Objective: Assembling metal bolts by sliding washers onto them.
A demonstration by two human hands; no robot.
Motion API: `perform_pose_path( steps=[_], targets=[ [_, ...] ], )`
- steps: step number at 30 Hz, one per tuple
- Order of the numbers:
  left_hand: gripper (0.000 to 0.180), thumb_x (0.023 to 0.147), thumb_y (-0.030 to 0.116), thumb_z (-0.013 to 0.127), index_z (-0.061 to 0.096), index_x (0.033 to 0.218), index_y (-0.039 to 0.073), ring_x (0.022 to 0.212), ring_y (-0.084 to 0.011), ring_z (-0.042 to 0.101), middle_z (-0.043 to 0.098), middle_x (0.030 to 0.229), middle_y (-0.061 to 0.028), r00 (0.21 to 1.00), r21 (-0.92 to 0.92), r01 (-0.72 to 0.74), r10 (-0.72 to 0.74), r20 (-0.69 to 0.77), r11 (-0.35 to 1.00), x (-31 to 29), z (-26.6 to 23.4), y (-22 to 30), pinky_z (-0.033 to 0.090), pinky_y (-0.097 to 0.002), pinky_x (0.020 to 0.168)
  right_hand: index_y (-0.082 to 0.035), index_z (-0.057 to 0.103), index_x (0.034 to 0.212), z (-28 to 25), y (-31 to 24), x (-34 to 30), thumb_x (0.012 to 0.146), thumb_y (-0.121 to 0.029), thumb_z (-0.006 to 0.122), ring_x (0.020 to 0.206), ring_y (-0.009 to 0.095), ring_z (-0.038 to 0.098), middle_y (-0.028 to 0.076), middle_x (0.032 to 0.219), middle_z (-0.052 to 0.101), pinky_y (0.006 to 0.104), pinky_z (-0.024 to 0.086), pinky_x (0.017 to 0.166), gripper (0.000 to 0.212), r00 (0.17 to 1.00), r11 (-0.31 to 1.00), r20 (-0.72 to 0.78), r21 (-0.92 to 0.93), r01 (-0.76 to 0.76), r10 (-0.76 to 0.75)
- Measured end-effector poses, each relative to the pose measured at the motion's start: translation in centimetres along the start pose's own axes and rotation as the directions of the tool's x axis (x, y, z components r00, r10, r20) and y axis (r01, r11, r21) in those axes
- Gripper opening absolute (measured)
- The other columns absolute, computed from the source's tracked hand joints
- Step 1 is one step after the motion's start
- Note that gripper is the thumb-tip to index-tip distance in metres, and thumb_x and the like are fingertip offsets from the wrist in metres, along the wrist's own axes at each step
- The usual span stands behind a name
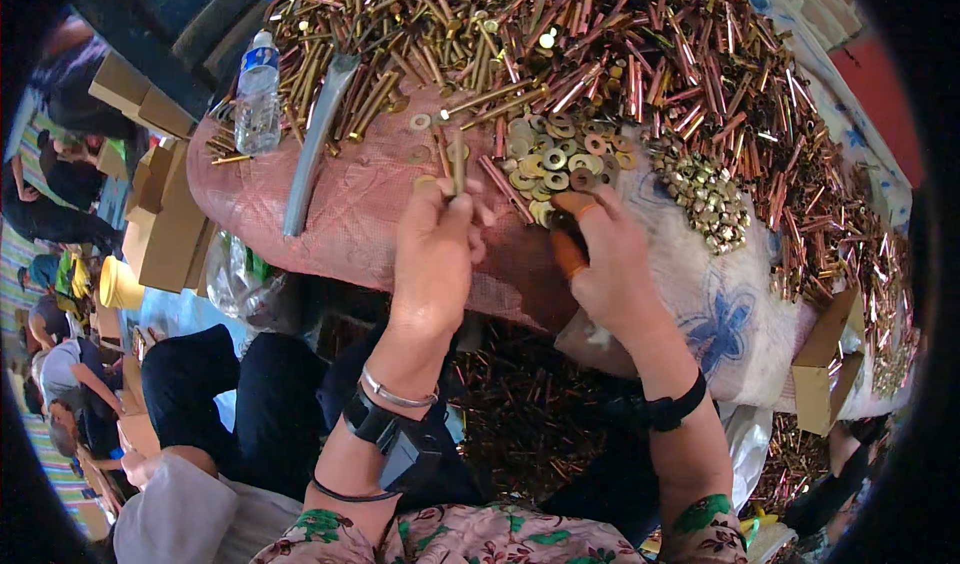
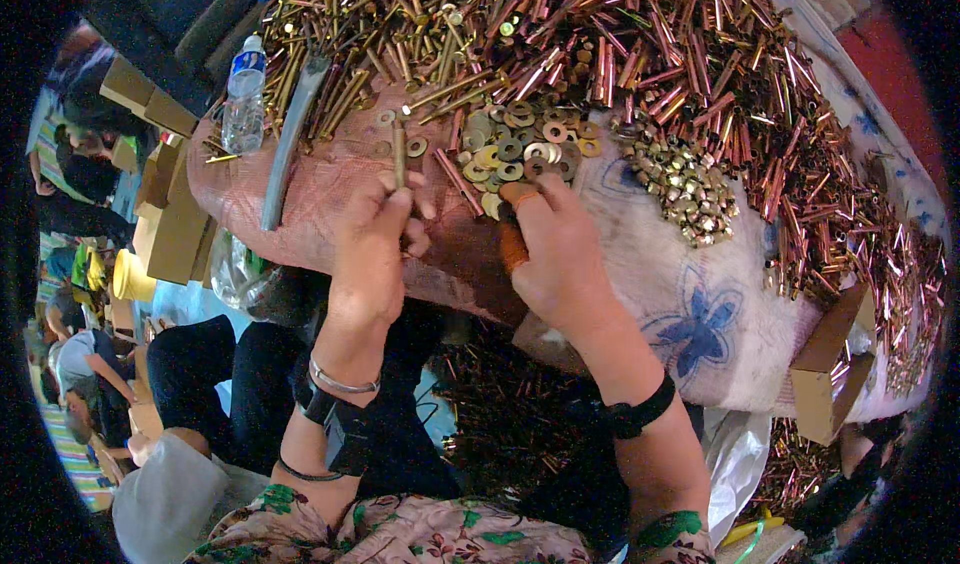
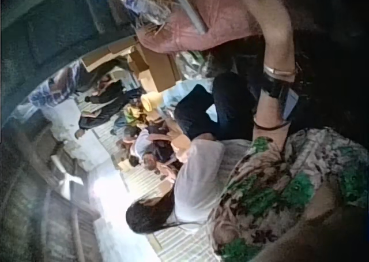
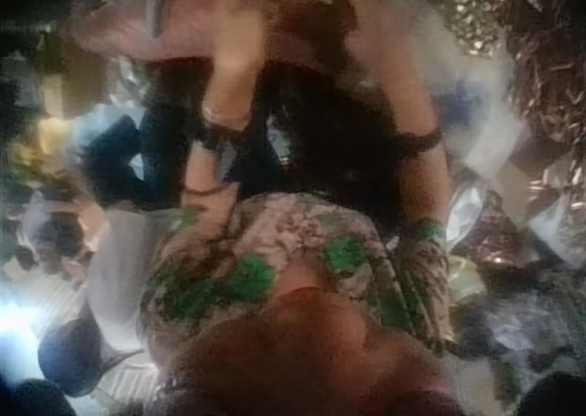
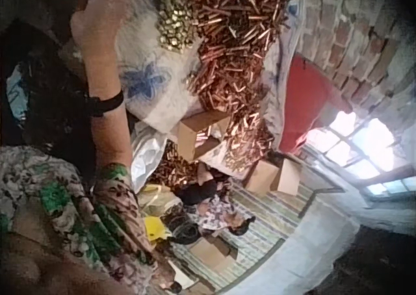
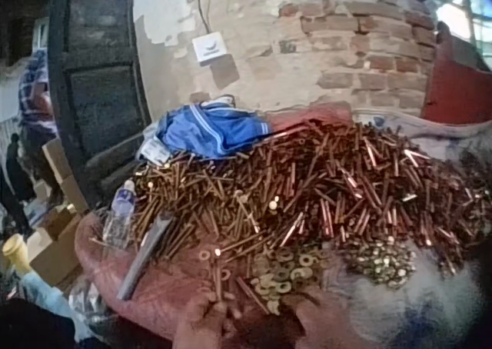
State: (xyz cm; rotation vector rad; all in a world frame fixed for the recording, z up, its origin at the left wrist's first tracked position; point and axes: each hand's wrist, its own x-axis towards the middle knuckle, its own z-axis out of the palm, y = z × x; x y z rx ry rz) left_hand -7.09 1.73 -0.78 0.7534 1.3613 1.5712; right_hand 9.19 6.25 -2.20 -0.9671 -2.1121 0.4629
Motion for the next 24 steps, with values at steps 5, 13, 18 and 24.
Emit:
perform_pose_path(
  steps=[5, 13, 18, 24],
  targets=[
    [0.017, 0.093, 0.012, 0.041, 0.053, 0.103, 0.005, 0.056, -0.0054, 0.040, 0.051, 0.070, -0.0004, 0.983, 0.127, 0.132, -0.146, 0.113, 0.983, -1.5, 0.9, 0.4, 0.035, -0.0189, 0.049, -0.001, 0.056, 0.104, -0.9, -0.6, 0.7, 0.079, -0.005, 0.061, 0.083, 0.015, 0.054, 0.006, 0.092, 0.058, 0.0267, 0.044, 0.072, 0.026, 0.939, 0.834, 0.090, 0.437, -0.337, 0.332],
    [0.023, 0.091, 0.011, 0.045, 0.053, 0.110, 0.002, 0.063, -0.0062, 0.045, 0.049, 0.068, 0.0019, 0.943, 0.151, 0.126, -0.165, 0.290, 0.981, -2.4, 0.5, -0.9, 0.039, -0.0203, 0.055, -0.003, 0.059, 0.106, -1.5, -0.7, 1.9, 0.081, -0.009, 0.062, 0.074, 0.006, 0.050, -0.002, 0.087, 0.058, 0.0193, 0.040, 0.065, 0.026, 0.892, 0.528, 0.252, 0.733, -0.429, 0.376],
    [0.022, 0.090, 0.010, 0.047, 0.054, 0.109, 0.001, 0.063, -0.0057, 0.045, 0.048, 0.068, 0.0026, 0.924, 0.290, 0.116, -0.210, 0.319, 0.950, -2.3, -0.4, -0.5, 0.039, -0.0198, 0.056, -0.003, 0.059, 0.105, -2.2, -0.6, 2.2, 0.080, -0.009, 0.062, 0.074, 0.007, 0.051, -0.001, 0.084, 0.059, 0.0207, 0.041, 0.066, 0.025, 0.884, 0.674, 0.343, 0.574, -0.466, 0.319],
    [0.022, 0.090, 0.013, 0.049, 0.054, 0.108, 0.000, 0.061, -0.0057, 0.045, 0.047, 0.067, 0.0026, 0.911, 0.352, 0.004, -0.149, 0.385, 0.936, -2.9, -0.7, 0.1, 0.038, -0.0203, 0.056, -0.002, 0.060, 0.101, -1.9, -1.0, 1.5, 0.078, -0.011, 0.066, 0.079, 0.010, 0.056, 0.002, 0.085, 0.062, 0.0237, 0.045, 0.071, 0.025, 0.824, 0.633, 0.494, 0.551, -0.544, 0.277]
  ],
)
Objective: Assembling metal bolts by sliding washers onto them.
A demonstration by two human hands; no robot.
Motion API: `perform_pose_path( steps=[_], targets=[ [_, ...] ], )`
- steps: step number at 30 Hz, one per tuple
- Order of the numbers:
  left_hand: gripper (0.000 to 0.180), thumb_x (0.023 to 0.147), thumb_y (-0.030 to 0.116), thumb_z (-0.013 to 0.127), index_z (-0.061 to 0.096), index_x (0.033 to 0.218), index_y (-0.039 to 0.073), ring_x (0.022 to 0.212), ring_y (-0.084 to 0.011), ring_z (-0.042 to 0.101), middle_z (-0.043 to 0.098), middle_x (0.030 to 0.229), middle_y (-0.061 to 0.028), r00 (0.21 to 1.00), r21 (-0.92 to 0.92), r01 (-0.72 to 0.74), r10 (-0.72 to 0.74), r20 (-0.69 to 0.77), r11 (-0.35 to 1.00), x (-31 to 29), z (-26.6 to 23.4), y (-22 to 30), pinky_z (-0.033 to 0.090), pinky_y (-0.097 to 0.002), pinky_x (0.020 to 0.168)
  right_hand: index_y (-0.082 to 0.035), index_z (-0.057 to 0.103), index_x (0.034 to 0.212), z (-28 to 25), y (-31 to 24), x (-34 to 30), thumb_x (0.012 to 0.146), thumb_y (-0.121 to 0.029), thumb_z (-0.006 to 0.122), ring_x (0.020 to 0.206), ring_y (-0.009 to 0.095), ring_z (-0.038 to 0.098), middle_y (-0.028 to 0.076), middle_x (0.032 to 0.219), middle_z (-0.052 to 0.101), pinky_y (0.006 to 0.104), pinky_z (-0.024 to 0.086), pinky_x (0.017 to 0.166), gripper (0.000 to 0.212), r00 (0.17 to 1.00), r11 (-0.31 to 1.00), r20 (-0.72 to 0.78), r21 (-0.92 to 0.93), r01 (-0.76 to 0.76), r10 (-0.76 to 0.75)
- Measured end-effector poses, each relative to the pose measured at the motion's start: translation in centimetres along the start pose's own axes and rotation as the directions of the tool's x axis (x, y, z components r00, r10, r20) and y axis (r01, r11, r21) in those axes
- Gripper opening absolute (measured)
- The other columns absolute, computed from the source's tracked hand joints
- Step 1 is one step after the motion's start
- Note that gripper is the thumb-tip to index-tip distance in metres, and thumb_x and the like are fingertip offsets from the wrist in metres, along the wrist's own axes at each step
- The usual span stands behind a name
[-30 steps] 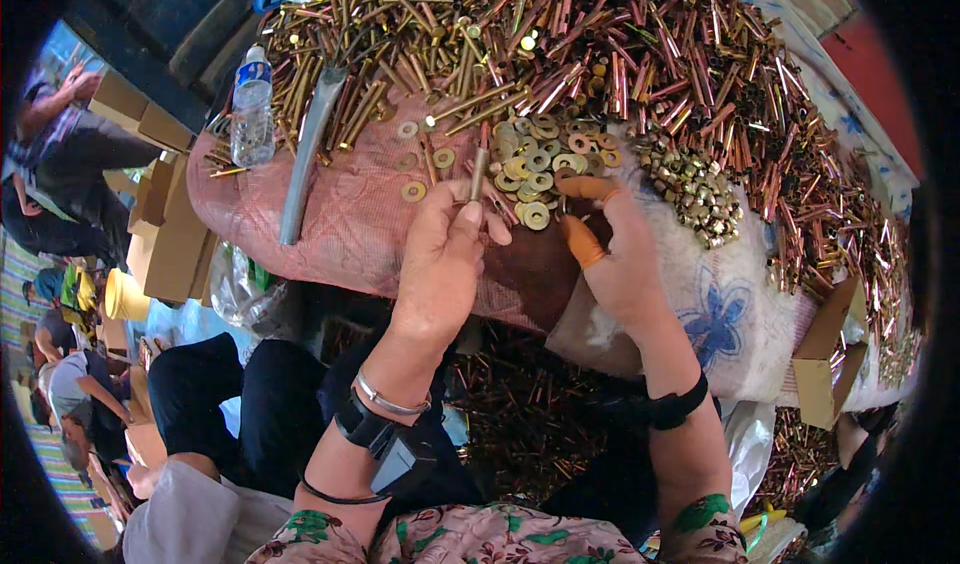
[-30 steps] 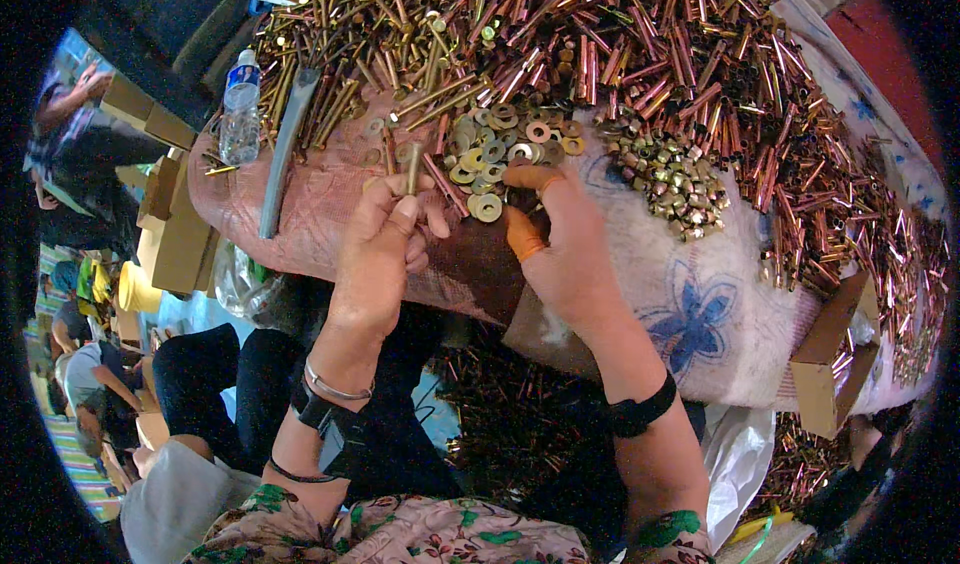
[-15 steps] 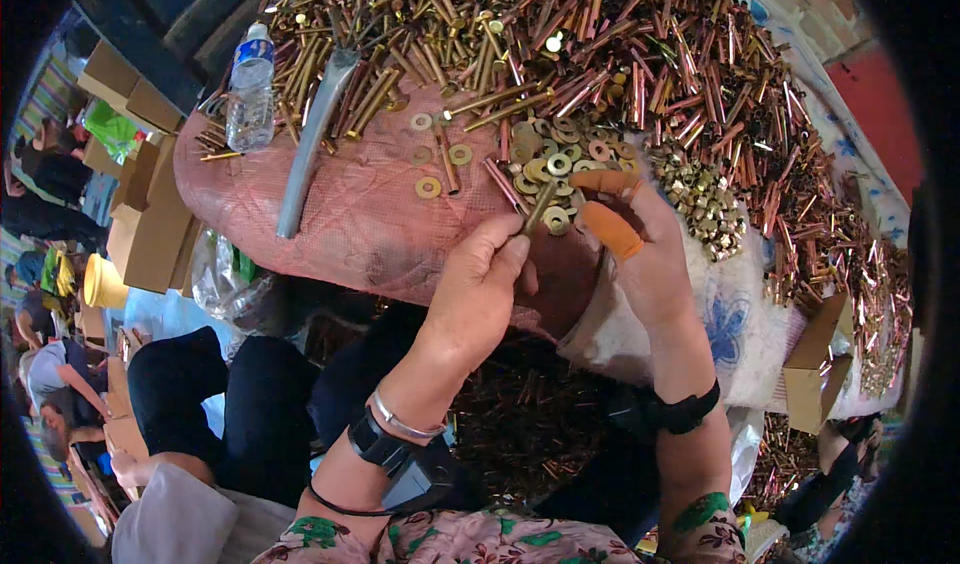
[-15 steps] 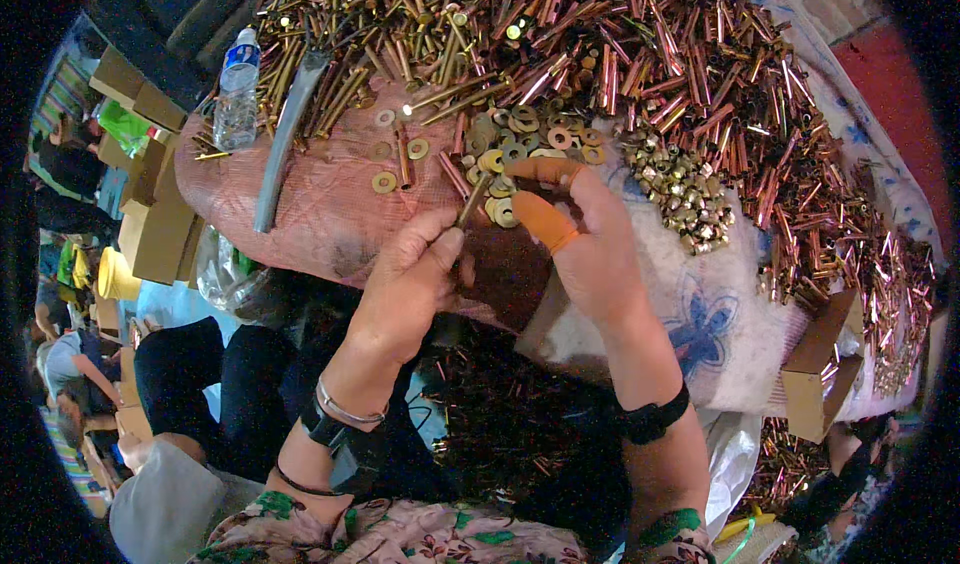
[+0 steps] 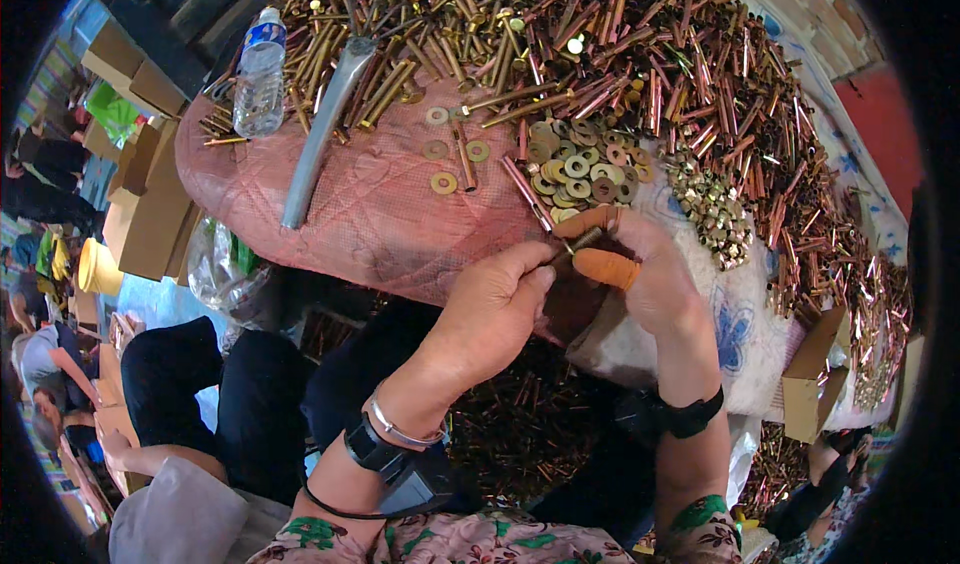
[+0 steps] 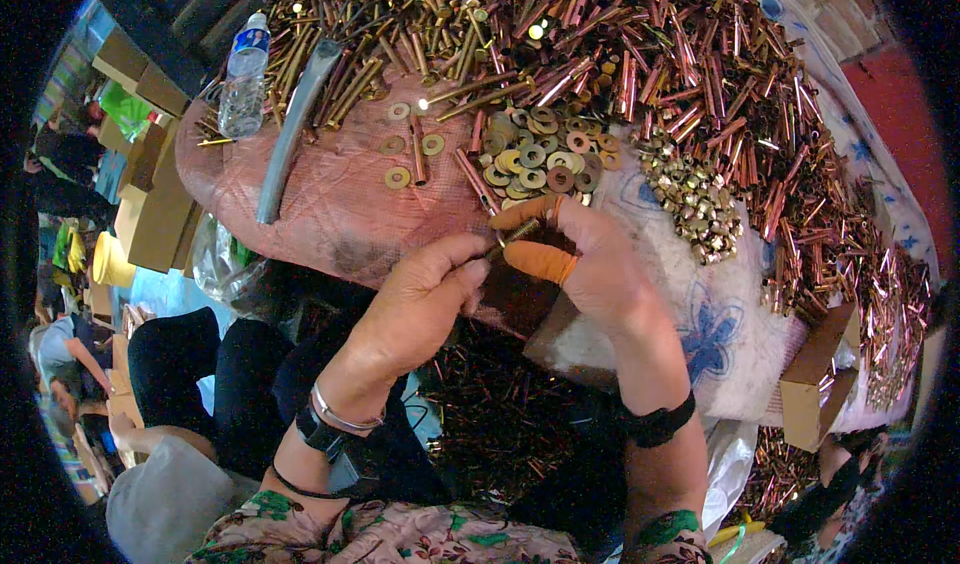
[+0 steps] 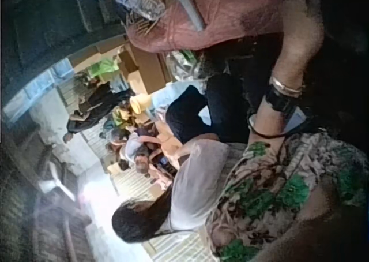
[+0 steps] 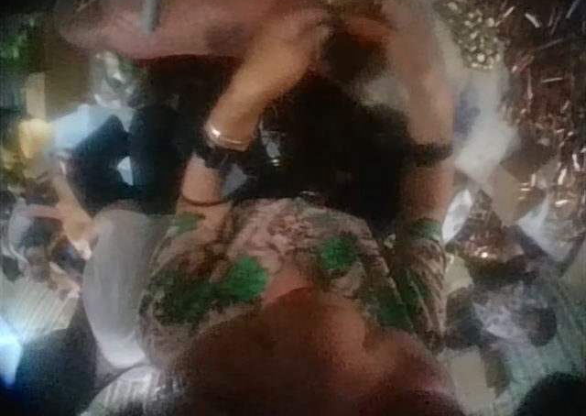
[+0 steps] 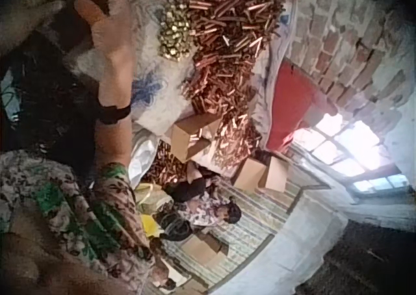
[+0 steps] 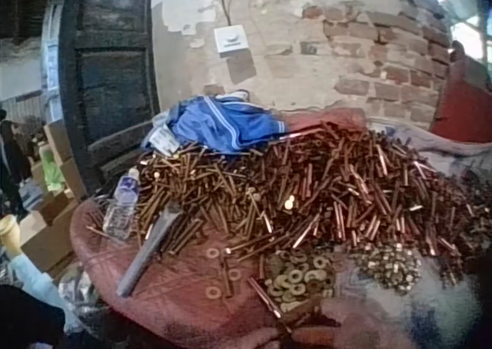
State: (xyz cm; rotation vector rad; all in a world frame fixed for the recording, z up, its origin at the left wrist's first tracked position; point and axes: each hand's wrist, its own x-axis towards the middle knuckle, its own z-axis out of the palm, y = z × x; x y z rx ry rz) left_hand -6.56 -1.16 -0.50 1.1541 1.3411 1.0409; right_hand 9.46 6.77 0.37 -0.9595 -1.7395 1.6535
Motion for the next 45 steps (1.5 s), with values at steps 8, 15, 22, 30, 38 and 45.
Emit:
perform_pose_path(
  steps=[8, 15, 22, 30, 38, 45],
  targets=[
    [0.031, 0.092, 0.023, 0.048, 0.053, 0.108, -0.003, 0.071, -0.0075, 0.049, 0.055, 0.077, -0.0007, 0.997, -0.286, -0.052, 0.035, -0.062, 0.957, -0.1, -0.2, 0.1, 0.042, -0.0236, 0.062, -0.002, 0.059, 0.097, 1.2, -1.6, 0.0, 0.078, -0.017, 0.068, 0.080, 0.009, 0.056, 0.004, 0.086, 0.062, 0.0248, 0.046, 0.071, 0.027, 0.998, 0.963, 0.063, -0.264, 0.046, -0.031],
    [0.022, 0.090, 0.025, 0.052, 0.053, 0.104, 0.008, 0.053, -0.0003, 0.033, 0.041, 0.067, 0.0083, 0.974, -0.413, -0.015, -0.080, -0.211, 0.910, 0.0, -1.0, 0.5, 0.023, -0.0157, 0.042, -0.001, 0.056, 0.090, 1.9, -0.8, 2.8, 0.078, -0.014, 0.061, 0.076, 0.031, 0.056, 0.015, 0.081, 0.057, 0.0372, 0.045, 0.066, 0.018, 0.861, 0.566, -0.065, -0.778, 0.273, -0.505],
    [0.015, 0.089, 0.025, 0.050, 0.052, 0.093, 0.010, 0.051, -0.0006, 0.033, 0.040, 0.062, 0.0070, 0.971, -0.420, 0.008, -0.107, -0.214, 0.908, -0.2, -1.4, 0.9, 0.023, -0.0161, 0.042, -0.001, 0.053, 0.087, 3.4, 0.4, 3.2, 0.075, -0.012, 0.060, 0.074, 0.034, 0.052, 0.016, 0.079, 0.053, 0.0417, 0.043, 0.066, 0.017, 0.839, 0.361, -0.096, -0.924, 0.124, -0.535],
    [0.013, 0.088, 0.021, 0.049, 0.052, 0.092, 0.009, 0.051, -0.0015, 0.034, 0.041, 0.061, 0.0069, 0.969, -0.446, -0.048, -0.067, -0.238, 0.894, 0.1, -0.3, 0.0, 0.023, -0.0172, 0.043, -0.001, 0.057, 0.093, 1.2, -3.0, 0.4, 0.076, -0.010, 0.068, 0.079, 0.010, 0.054, 0.002, 0.087, 0.060, 0.0224, 0.043, 0.072, 0.023, 0.962, 0.984, -0.253, -0.167, 0.063, -0.105],
    [0.010, 0.088, 0.019, 0.049, 0.052, 0.089, 0.009, 0.051, -0.0016, 0.035, 0.040, 0.059, 0.0069, 0.991, -0.371, 0.075, -0.111, -0.074, 0.926, -0.3, 0.6, 1.2, 0.024, -0.0169, 0.043, -0.004, 0.047, 0.109, -0.5, -0.8, 0.0, 0.091, -0.014, 0.042, 0.094, 0.032, 0.058, 0.017, 0.101, 0.057, 0.0421, 0.048, 0.080, 0.022, 0.941, 0.746, -0.320, 0.600, 0.290, -0.109],
    [0.010, 0.088, 0.017, 0.049, 0.051, 0.086, 0.007, 0.051, -0.0019, 0.034, 0.040, 0.059, 0.0067, 0.999, -0.313, 0.043, -0.051, -0.017, 0.949, -0.1, 1.6, 0.8, 0.025, -0.0181, 0.044, -0.002, 0.044, 0.111, -1.0, -0.6, -0.4, 0.090, -0.008, 0.042, 0.089, 0.032, 0.061, 0.016, 0.103, 0.057, 0.0449, 0.052, 0.072, 0.022, 0.911, 0.646, -0.393, 0.663, 0.377, -0.129]
  ],
)
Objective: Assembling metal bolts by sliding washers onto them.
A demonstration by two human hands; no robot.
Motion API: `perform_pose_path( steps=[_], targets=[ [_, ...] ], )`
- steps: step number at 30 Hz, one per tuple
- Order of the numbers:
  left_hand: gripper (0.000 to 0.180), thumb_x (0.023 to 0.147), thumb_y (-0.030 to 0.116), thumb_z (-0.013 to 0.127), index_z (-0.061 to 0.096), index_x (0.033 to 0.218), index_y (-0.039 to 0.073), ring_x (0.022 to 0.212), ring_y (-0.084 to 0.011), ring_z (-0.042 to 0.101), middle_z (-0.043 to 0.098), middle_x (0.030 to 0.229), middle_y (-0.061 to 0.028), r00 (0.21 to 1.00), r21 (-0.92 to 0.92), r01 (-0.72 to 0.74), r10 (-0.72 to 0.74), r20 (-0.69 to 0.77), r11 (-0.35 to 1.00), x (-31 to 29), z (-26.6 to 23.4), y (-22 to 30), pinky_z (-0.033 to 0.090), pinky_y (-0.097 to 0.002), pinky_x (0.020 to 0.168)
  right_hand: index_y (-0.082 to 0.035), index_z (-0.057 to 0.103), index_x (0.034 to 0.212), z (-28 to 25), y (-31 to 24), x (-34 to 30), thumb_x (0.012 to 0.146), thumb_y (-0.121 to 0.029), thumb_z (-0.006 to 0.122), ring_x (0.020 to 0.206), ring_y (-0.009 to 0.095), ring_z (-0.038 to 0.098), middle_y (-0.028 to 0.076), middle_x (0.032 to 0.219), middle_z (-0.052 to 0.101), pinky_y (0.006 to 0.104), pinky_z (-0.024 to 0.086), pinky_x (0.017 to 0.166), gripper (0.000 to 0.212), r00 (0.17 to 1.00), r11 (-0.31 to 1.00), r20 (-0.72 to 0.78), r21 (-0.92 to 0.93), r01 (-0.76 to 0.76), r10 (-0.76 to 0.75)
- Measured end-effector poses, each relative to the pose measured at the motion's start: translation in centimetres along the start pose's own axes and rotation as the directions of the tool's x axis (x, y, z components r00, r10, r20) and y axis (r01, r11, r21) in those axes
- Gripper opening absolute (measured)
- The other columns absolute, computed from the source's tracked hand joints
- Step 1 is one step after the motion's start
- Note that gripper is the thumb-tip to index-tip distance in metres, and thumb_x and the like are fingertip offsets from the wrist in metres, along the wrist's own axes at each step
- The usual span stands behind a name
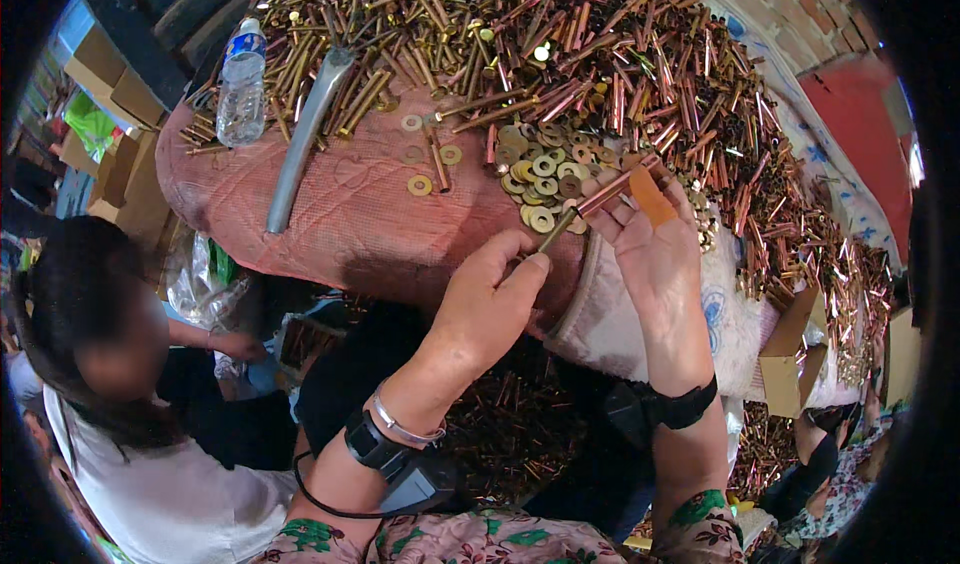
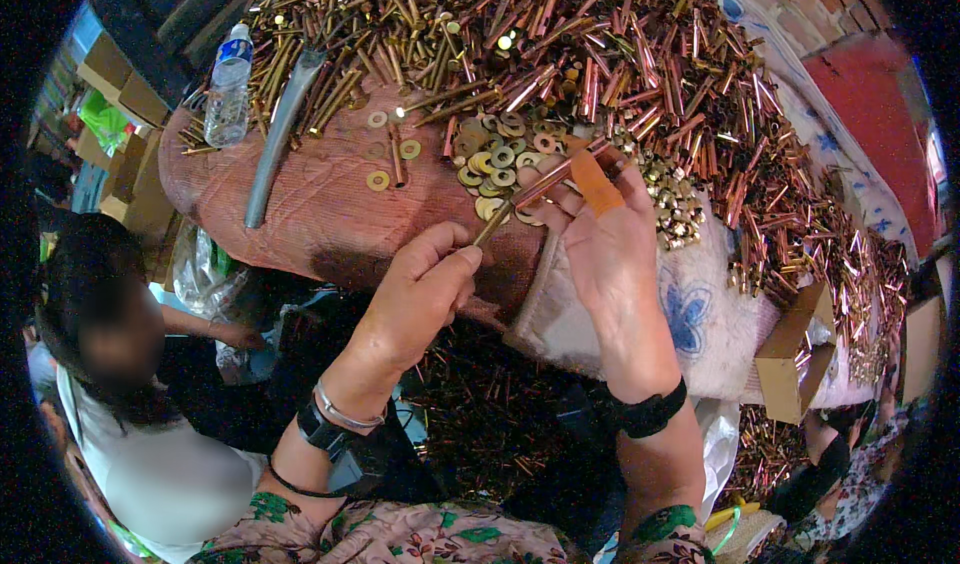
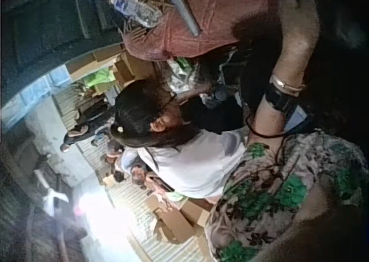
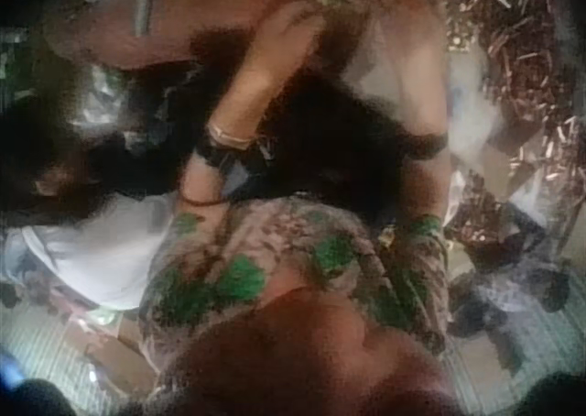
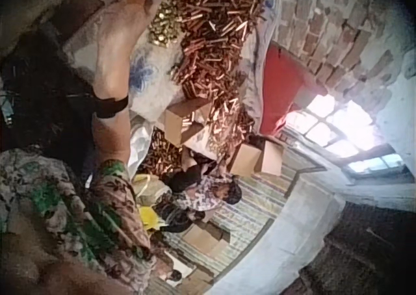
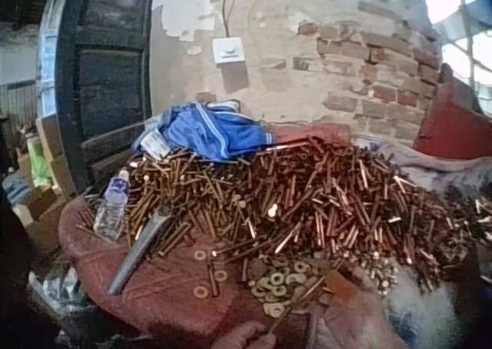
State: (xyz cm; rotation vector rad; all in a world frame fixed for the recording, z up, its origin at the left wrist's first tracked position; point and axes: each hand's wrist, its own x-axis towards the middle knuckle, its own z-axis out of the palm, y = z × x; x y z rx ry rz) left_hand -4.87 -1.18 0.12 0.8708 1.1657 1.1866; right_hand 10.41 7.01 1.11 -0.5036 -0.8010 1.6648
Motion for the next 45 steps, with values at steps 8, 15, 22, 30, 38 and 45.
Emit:
perform_pose_path(
  steps=[8, 15, 22, 30, 38, 45],
  targets=[
    [0.012, 0.087, 0.014, 0.050, 0.052, 0.086, 0.003, 0.058, -0.0035, 0.037, 0.043, 0.063, 0.0046, 0.991, 0.327, -0.126, 0.133, -0.002, 0.936, 0.0, 0.3, -0.9, 0.031, -0.0208, 0.050, -0.001, 0.047, 0.110, 0.1, -0.7, -0.4, 0.092, -0.006, 0.037, 0.087, 0.030, 0.061, 0.015, 0.097, 0.058, 0.0423, 0.054, 0.067, 0.021, 0.993, 0.971, -0.115, -0.238, -0.030, 0.002],
    [0.014, 0.086, 0.014, 0.051, 0.052, 0.090, 0.001, 0.065, -0.0049, 0.040, 0.046, 0.068, 0.0015, 0.997, 0.455, -0.078, 0.078, 0.019, 0.887, -0.6, 1.1, 0.5, 0.035, -0.0223, 0.056, -0.003, 0.046, 0.110, -0.8, -1.0, -1.5, 0.089, -0.007, 0.042, 0.083, 0.027, 0.061, 0.012, 0.097, 0.058, 0.0407, 0.053, 0.068, 0.021, 0.994, 0.990, -0.091, -0.114, -0.078, 0.068],
    [0.033, 0.092, 0.031, 0.047, 0.053, 0.101, 0.000, 0.072, -0.0115, 0.054, 0.058, 0.086, -0.0057, 0.998, -0.012, 0.062, -0.061, 0.004, 0.998, -0.4, 1.4, -0.4, 0.044, -0.0244, 0.059, -0.002, 0.055, 0.095, 1.5, 1.6, -3.9, 0.082, -0.008, 0.059, 0.074, 0.017, 0.057, 0.009, 0.085, 0.059, 0.0296, 0.047, 0.069, 0.016, 0.985, 0.826, -0.159, -0.545, -0.143, 0.065],
    [0.023, 0.091, 0.028, 0.049, 0.054, 0.097, 0.006, 0.056, -0.0035, 0.039, 0.047, 0.068, 0.0044, 0.975, -0.071, 0.222, -0.220, 0.043, 0.972, -0.3, 2.2, 0.6, 0.032, -0.0179, 0.048, -0.003, 0.056, 0.099, -0.9, 0.0, -4.8, 0.081, -0.010, 0.059, 0.076, 0.016, 0.055, 0.010, 0.083, 0.059, 0.0286, 0.045, 0.068, 0.019, 0.994, 0.573, -0.066, -0.813, -0.106, 0.091],
    [0.018, 0.089, 0.023, 0.052, 0.057, 0.096, 0.007, 0.052, -0.0007, 0.035, 0.044, 0.063, 0.0060, 0.977, 0.019, 0.176, -0.177, 0.119, 0.984, -0.1, 3.0, -1.0, 0.027, -0.0143, 0.045, -0.003, 0.056, 0.092, -8.9, -5.1, -3.1, 0.079, -0.009, 0.060, 0.074, 0.031, 0.058, 0.015, 0.084, 0.060, 0.0354, 0.046, 0.067, 0.015, 0.861, -0.153, 0.093, -0.988, 0.017, -0.500],
    [0.016, 0.090, 0.020, 0.050, 0.059, 0.096, 0.007, 0.054, -0.0004, 0.036, 0.045, 0.063, 0.0072, 0.988, 0.205, 0.019, -0.049, 0.145, 0.979, 0.2, 3.8, -2.1, 0.027, -0.0149, 0.046, -0.003, 0.054, 0.089, -8.5, -4.0, -1.6, 0.077, -0.018, 0.063, 0.077, 0.036, 0.057, 0.016, 0.089, 0.057, 0.0438, 0.046, 0.066, 0.021, 0.895, -0.459, 0.163, -0.887, -0.051, -0.415]
  ],
)
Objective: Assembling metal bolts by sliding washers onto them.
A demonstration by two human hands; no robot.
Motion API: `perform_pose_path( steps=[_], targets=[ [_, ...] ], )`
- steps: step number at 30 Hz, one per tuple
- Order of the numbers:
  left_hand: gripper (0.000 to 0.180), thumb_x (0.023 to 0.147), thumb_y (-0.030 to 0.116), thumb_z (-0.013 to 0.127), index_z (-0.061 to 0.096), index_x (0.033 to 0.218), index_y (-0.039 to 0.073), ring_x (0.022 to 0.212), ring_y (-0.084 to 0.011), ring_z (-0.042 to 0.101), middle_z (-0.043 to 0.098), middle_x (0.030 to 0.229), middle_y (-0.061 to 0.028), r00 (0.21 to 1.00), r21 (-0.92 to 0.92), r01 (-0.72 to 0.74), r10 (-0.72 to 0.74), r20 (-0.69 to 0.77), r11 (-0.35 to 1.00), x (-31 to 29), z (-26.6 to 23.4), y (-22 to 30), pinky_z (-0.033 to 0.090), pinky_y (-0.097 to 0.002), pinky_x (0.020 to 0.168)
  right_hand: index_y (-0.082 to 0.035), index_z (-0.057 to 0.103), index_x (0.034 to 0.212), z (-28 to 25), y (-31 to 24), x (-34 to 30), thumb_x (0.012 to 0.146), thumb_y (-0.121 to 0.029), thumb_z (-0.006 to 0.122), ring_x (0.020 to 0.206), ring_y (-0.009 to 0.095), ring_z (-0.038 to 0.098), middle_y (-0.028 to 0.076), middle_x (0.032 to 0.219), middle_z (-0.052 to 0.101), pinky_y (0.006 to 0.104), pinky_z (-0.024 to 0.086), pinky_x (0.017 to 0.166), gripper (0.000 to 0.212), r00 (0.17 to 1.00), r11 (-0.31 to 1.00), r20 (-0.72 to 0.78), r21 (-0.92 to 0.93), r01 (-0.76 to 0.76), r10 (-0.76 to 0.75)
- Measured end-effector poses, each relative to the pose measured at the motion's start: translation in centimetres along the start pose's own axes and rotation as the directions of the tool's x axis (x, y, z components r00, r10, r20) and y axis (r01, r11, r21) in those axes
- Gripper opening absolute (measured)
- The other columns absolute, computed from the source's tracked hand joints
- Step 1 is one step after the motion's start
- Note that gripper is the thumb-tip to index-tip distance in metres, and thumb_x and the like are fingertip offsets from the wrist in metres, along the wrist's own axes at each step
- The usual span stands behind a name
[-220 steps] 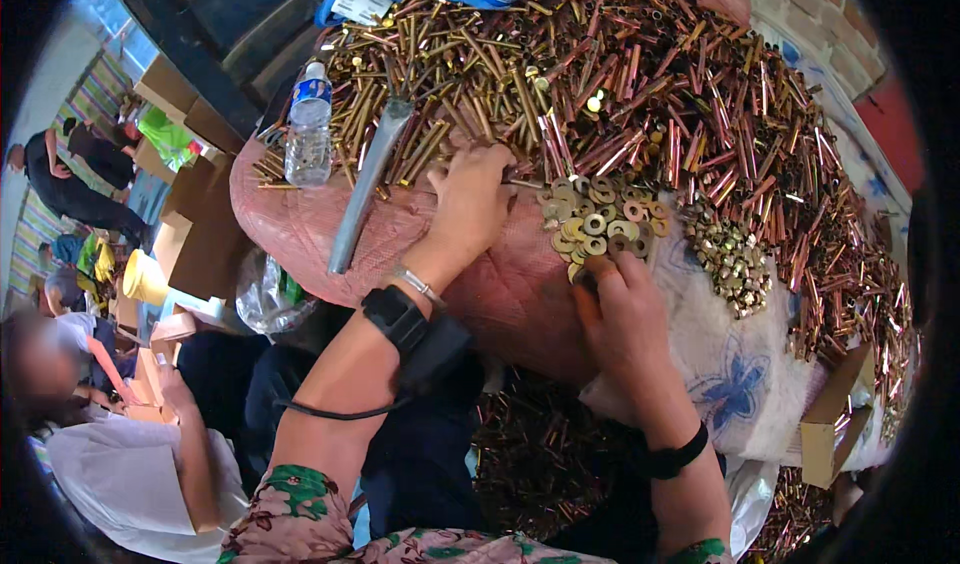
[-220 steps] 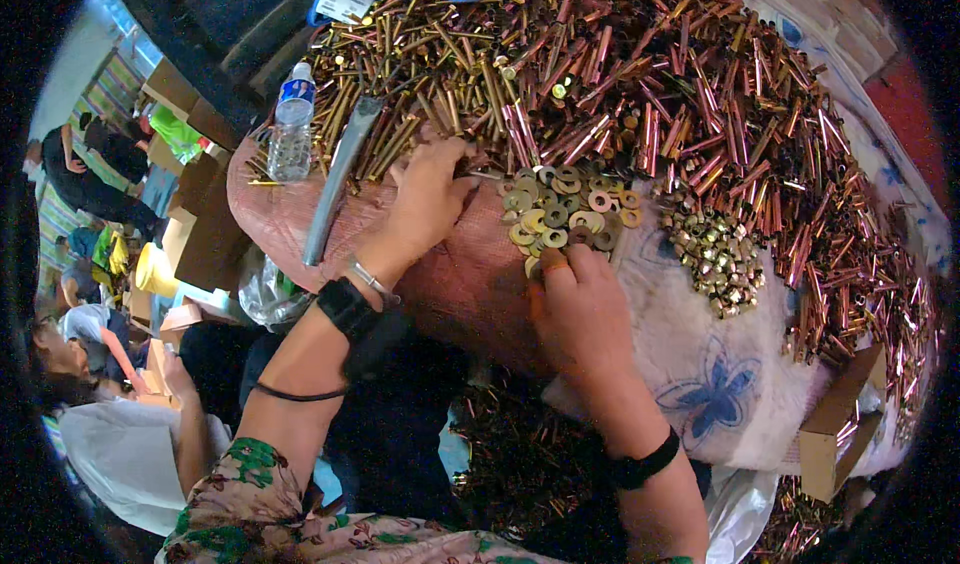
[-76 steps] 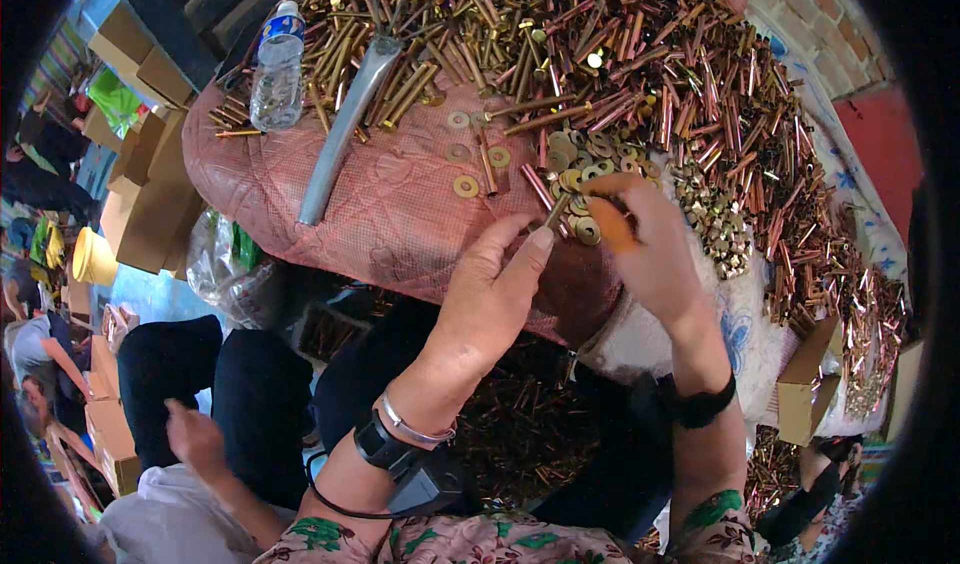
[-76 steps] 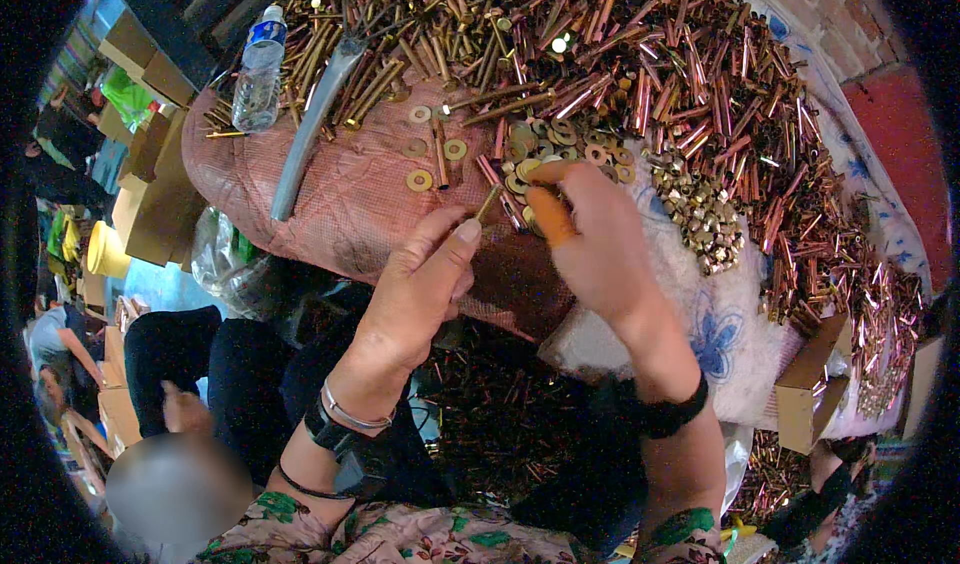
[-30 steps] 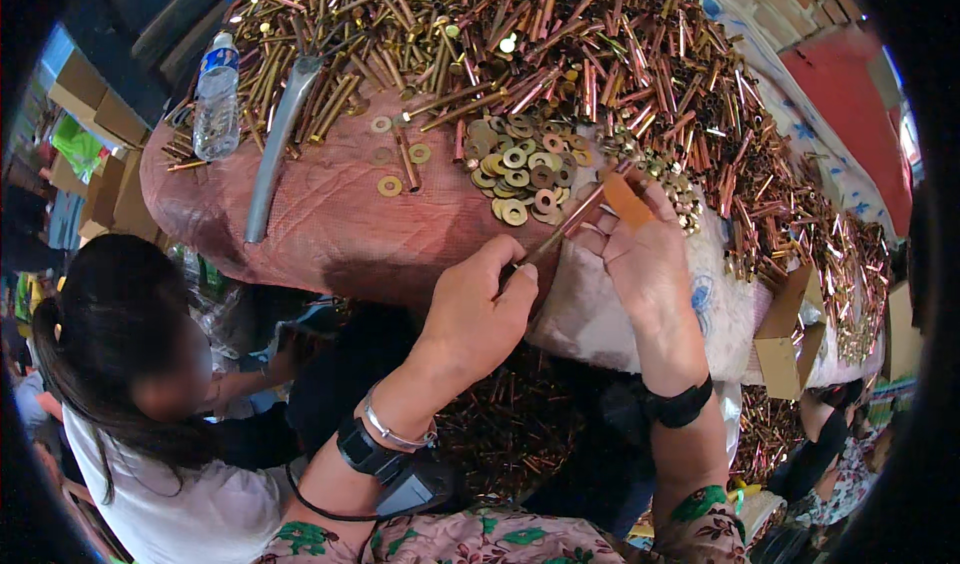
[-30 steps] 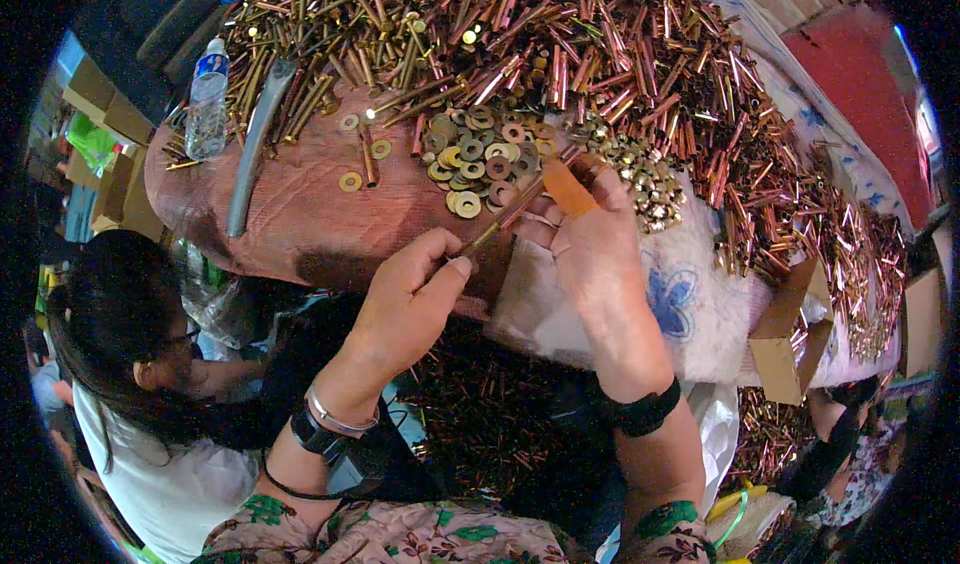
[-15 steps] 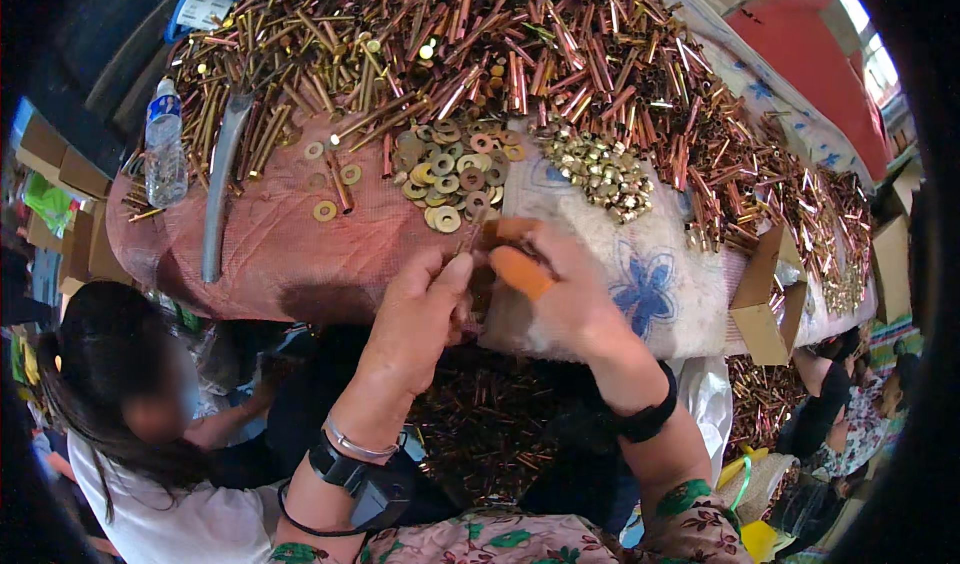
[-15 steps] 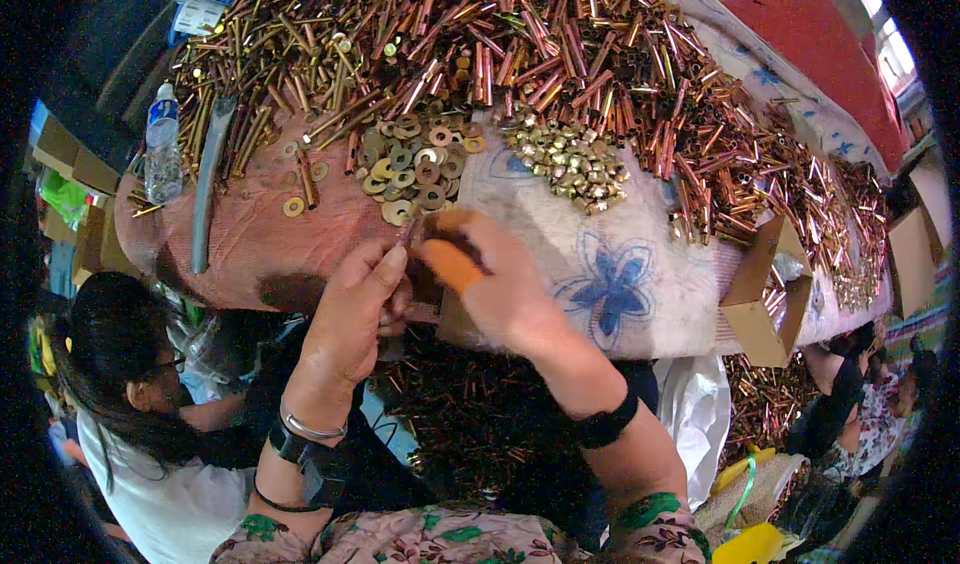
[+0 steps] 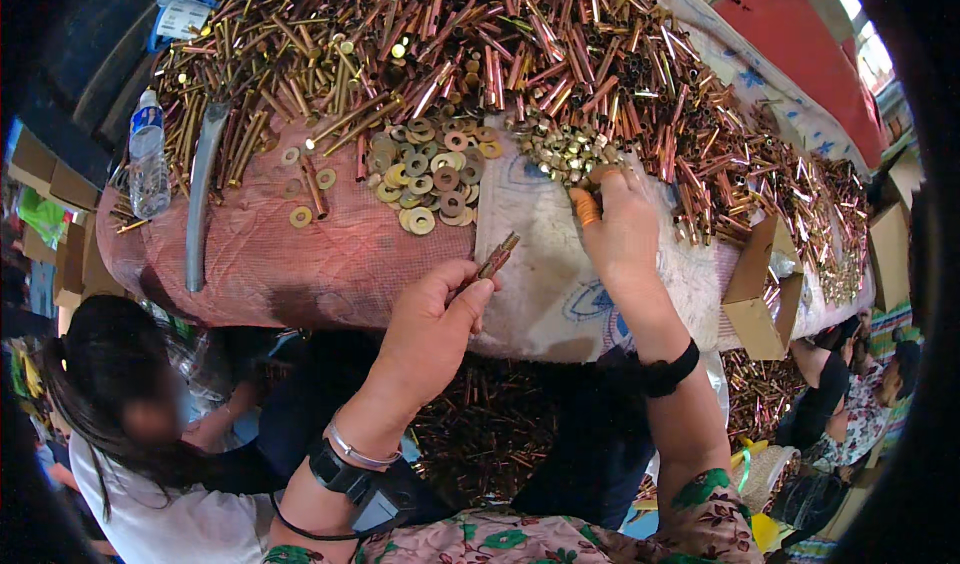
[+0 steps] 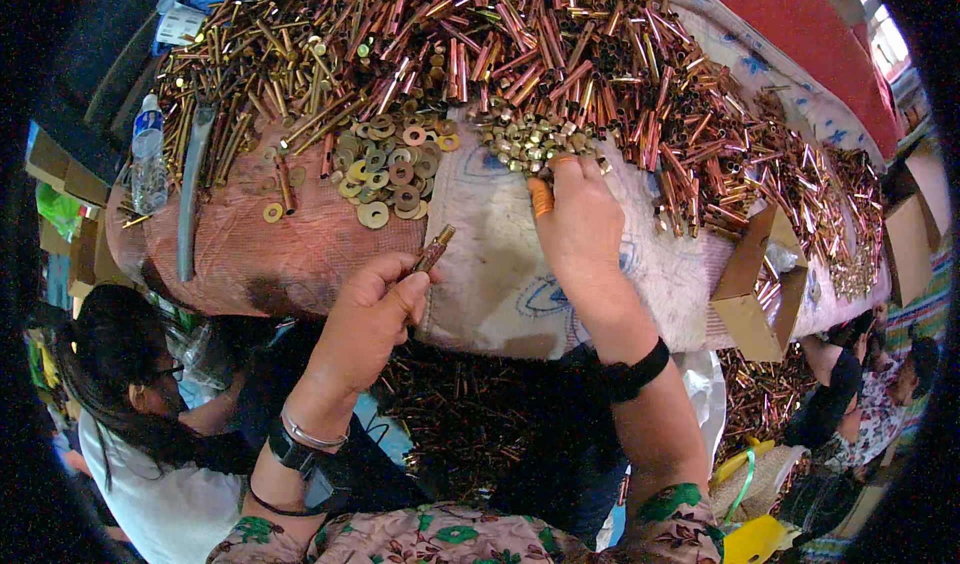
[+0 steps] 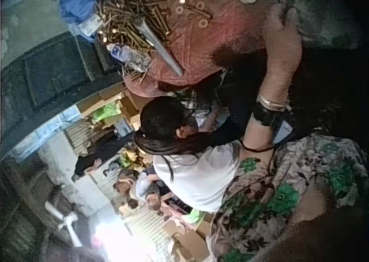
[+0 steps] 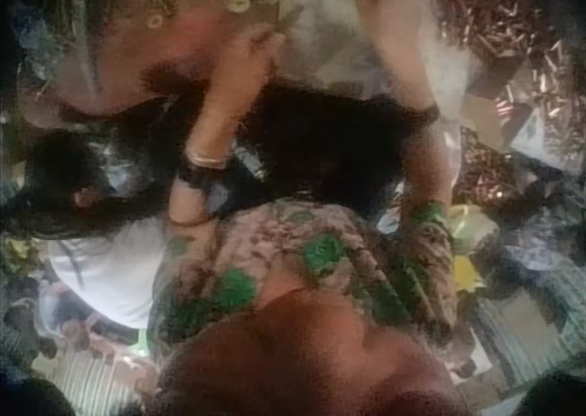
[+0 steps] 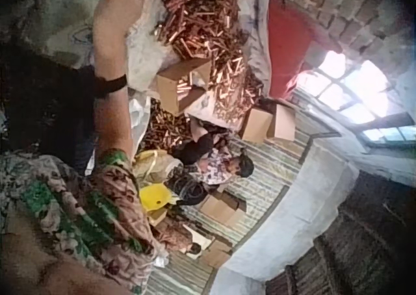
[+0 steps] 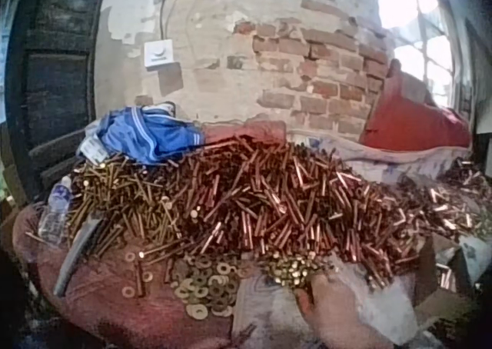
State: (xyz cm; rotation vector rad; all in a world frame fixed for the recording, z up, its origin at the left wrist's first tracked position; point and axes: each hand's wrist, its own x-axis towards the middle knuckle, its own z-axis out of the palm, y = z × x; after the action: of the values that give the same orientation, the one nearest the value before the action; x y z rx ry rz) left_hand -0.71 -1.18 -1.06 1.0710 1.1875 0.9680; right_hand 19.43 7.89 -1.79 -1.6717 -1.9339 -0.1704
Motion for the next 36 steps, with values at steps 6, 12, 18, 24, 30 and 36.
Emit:
perform_pose_path(
  steps=[6, 12, 18, 24, 30, 36],
  targets=[
    [0.016, 0.090, 0.020, 0.049, 0.058, 0.096, 0.008, 0.054, -0.0004, 0.036, 0.044, 0.062, 0.0075, 0.999, -0.005, 0.005, -0.005, 0.033, 1.000, -0.1, 0.3, 0.2, 0.028, -0.0148, 0.047, -0.003, 0.053, 0.087, 0.1, 0.1, 0.1, 0.074, -0.013, 0.064, 0.074, 0.036, 0.057, 0.017, 0.084, 0.057, 0.0424, 0.047, 0.064, 0.020, 0.999, 0.998, 0.008, 0.026, 0.050, -0.050],
    [0.016, 0.091, 0.019, 0.048, 0.058, 0.095, 0.007, 0.055, -0.0008, 0.037, 0.043, 0.062, 0.0071, 1.000, 0.002, 0.001, -0.001, 0.031, 1.000, -0.1, 0.2, 0.1, 0.029, -0.0153, 0.047, -0.002, 0.055, 0.093, -0.8, -0.5, -0.6, 0.078, -0.001, 0.060, 0.068, 0.020, 0.058, 0.009, 0.079, 0.060, 0.0286, 0.047, 0.062, 0.016, 0.976, 0.705, 0.129, 0.676, -0.215, 0.174],
    [0.015, 0.091, 0.016, 0.047, 0.055, 0.096, 0.005, 0.057, -0.0018, 0.037, 0.042, 0.064, 0.0064, 1.000, -0.021, 0.008, -0.007, 0.024, 1.000, -0.1, 0.3, 0.1, 0.030, -0.0167, 0.049, -0.004, 0.057, 0.102, -0.9, -1.6, -2.2, 0.080, 0.000, 0.060, 0.074, 0.012, 0.057, 0.002, 0.083, 0.060, 0.0248, 0.046, 0.064, 0.022, 0.920, -0.008, 0.364, 0.930, -0.367, 0.144],
    [0.013, 0.090, 0.014, 0.048, 0.054, 0.095, 0.003, 0.059, -0.0026, 0.038, 0.042, 0.065, 0.0061, 1.000, 0.032, -0.014, 0.013, 0.026, 0.999, -0.1, 0.5, -0.2, 0.032, -0.0175, 0.051, -0.004, 0.057, 0.102, -0.5, -2.1, -3.8, 0.080, -0.001, 0.060, 0.077, 0.014, 0.058, 0.004, 0.092, 0.060, 0.0282, 0.048, 0.068, 0.022, 0.913, -0.158, 0.397, 0.911, -0.380, 0.091],
    [0.011, 0.090, 0.013, 0.049, 0.054, 0.093, 0.003, 0.059, -0.0026, 0.039, 0.043, 0.066, 0.0059, 0.999, 0.040, -0.040, 0.039, 0.038, 0.998, -0.2, 0.9, -0.3, 0.033, -0.0182, 0.052, -0.003, 0.057, 0.101, -0.3, -2.4, -4.5, 0.080, -0.001, 0.061, 0.077, 0.014, 0.058, 0.005, 0.092, 0.059, 0.0260, 0.048, 0.067, 0.022, 0.914, -0.121, 0.396, 0.915, -0.384, 0.091],
    [0.011, 0.089, 0.013, 0.050, 0.053, 0.093, 0.003, 0.059, -0.0027, 0.039, 0.044, 0.065, 0.0056, 0.997, 0.087, -0.063, 0.059, 0.047, 0.994, -0.2, 0.7, -0.4, 0.033, -0.0194, 0.051, -0.003, 0.059, 0.099, -1.1, -3.1, -4.6, 0.079, -0.003, 0.062, 0.072, 0.009, 0.056, 0.001, 0.082, 0.060, 0.0209, 0.044, 0.065, 0.020, 0.896, 0.043, 0.441, 0.895, -0.443, 0.047]
  ],
)
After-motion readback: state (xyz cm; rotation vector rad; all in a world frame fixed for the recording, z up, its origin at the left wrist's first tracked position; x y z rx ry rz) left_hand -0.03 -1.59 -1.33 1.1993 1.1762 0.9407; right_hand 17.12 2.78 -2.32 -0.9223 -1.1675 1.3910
